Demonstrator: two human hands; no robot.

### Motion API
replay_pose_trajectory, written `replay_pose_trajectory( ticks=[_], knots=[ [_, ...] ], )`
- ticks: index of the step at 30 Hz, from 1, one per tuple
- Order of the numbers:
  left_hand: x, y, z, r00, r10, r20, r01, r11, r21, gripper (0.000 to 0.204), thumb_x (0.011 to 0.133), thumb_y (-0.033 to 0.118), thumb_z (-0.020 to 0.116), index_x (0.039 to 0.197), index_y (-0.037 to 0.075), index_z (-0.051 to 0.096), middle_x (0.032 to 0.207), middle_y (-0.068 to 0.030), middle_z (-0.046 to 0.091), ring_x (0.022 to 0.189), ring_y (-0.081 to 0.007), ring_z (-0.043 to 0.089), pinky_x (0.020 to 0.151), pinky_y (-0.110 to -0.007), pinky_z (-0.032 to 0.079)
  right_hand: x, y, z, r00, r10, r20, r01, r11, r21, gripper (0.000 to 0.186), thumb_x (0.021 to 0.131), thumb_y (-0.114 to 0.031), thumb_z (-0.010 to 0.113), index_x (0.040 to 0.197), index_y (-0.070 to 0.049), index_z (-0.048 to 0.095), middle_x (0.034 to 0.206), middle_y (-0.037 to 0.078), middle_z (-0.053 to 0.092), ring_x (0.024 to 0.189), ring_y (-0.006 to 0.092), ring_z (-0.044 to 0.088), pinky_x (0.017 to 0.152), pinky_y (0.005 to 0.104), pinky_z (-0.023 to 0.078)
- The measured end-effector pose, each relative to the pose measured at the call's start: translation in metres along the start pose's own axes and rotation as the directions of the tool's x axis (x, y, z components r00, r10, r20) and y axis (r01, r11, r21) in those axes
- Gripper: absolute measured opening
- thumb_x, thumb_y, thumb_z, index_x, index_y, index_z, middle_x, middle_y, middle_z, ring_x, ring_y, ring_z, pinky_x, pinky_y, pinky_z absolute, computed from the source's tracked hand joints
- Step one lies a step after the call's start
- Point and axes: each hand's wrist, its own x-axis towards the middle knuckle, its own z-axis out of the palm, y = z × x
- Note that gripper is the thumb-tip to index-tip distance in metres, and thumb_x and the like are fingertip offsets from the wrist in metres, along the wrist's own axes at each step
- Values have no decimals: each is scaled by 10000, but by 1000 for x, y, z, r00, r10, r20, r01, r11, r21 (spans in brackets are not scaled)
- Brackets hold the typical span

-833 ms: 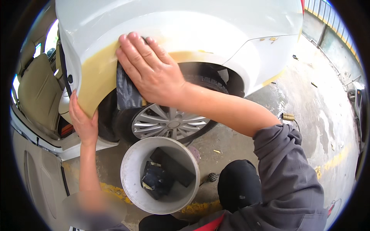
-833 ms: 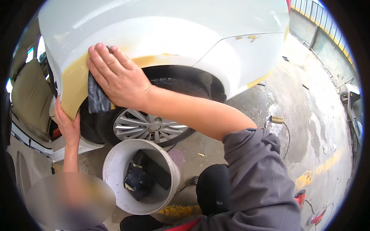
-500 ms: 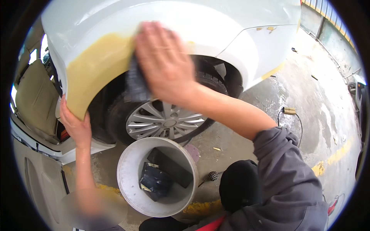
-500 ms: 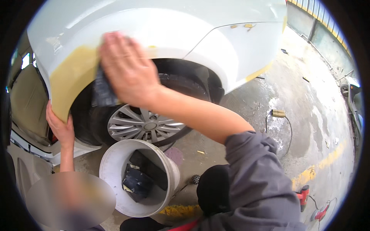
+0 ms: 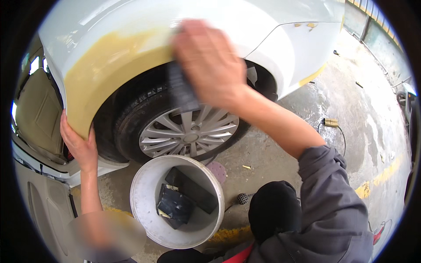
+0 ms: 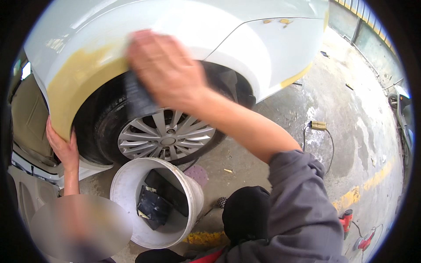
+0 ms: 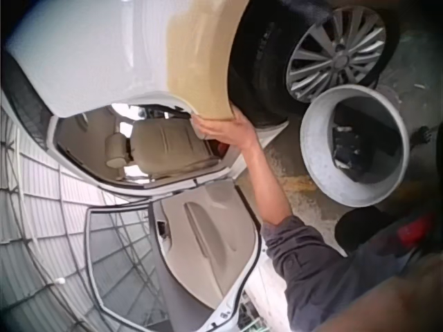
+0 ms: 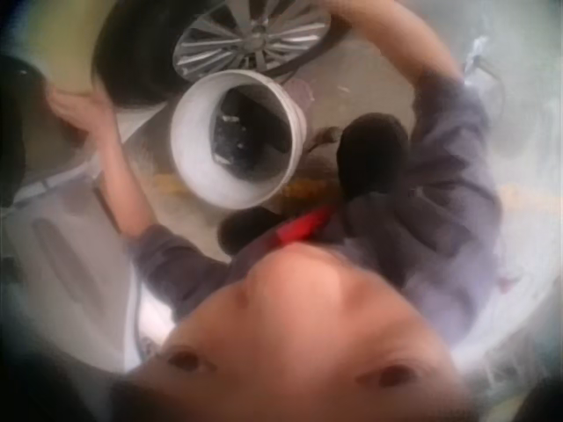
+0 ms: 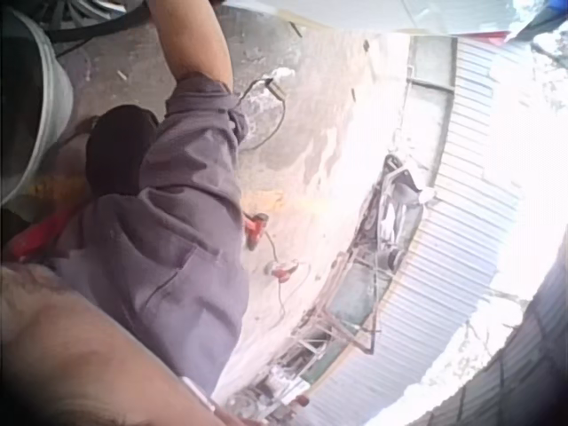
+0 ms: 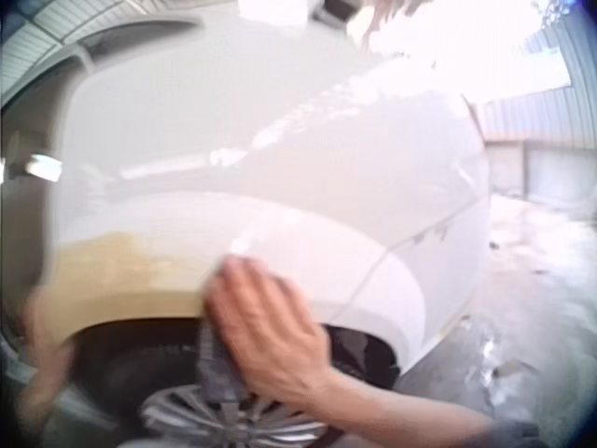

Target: The person sands the front fender of a white car using a sanding block and water. They repeatedly dip the block into a bucket of water and rub the sanded area to smooth the surface.

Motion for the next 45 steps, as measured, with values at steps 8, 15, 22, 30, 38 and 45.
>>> replay_pose_trajectory(
  ticks=[8, 15, 22, 30, 38, 45],
  knots=[
    [-1, 7, 7, 999, -37, 8, 37, 999, 3, 877, 829, -41, 804, 1582, -9, 356, 1556, -216, 505, 1420, -437, 485, 1182, -512, 399, 35, -50, 14, 995, 4, -97, 4, 997, 79, 632, 902, -174, 620, 1498, 26, 565, 1612, 255, 488, 1518, 387, 456, 1261, 532, 323],
    [4, 6, 17, 999, 22, -40, -19, 998, 66, 911, 811, -51, 809, 1590, -8, 340, 1557, -208, 505, 1421, -423, 488, 1181, -501, 406, 3, -19, 11, 982, 173, 72, -175, 984, 19, 932, 893, -288, 741, 1630, 78, 301, 1711, 346, 220, 1607, 515, 186, 1292, 598, 154],
    [-3, 2, 3, 999, 31, -35, -29, 998, 47, 913, 803, -81, 797, 1590, -1, 343, 1560, -193, 503, 1425, -410, 485, 1180, -493, 409, 16, -5, 7, 993, -87, 79, 79, 992, 95, 712, 895, -180, 647, 1571, -22, 492, 1696, 229, 373, 1542, 412, 411, 1252, 517, 335],
    [6, 10, 11, 1000, 19, -10, -18, 999, 39, 903, 827, -57, 798, 1601, 15, 340, 1570, -200, 487, 1434, -415, 471, 1188, -497, 399, 38, -62, 32, 998, -15, -54, 13, 999, -33, 665, 959, -167, 546, 1603, -29, 451, 1710, 200, 363, 1585, 374, 342, 1277, 526, 278],
    [-46, 39, -43, 973, -25, 227, 45, 995, -85, 617, 923, 97, 757, 1492, -21, 551, 1586, -231, 489, 1460, -422, 463, 1226, -505, 365, 26, 24, -26, 991, -112, 69, 122, 979, -166, 750, 954, -306, 709, 1562, 59, 463, 1616, 283, 464, 1505, 440, 456, 1227, 547, 350],
    [-131, 121, -49, 863, 339, 376, -67, 812, -580, 135, 798, 131, 830, 866, 55, 743, 998, -93, 738, 960, -289, 718, 878, -438, 587, 123, -120, 32, 917, -362, 167, 332, 925, 184, 664, 899, -105, 594, 1549, -8, 504, 1670, 189, 423, 1540, 370, 418, 1266, 514, 332]
  ],
)
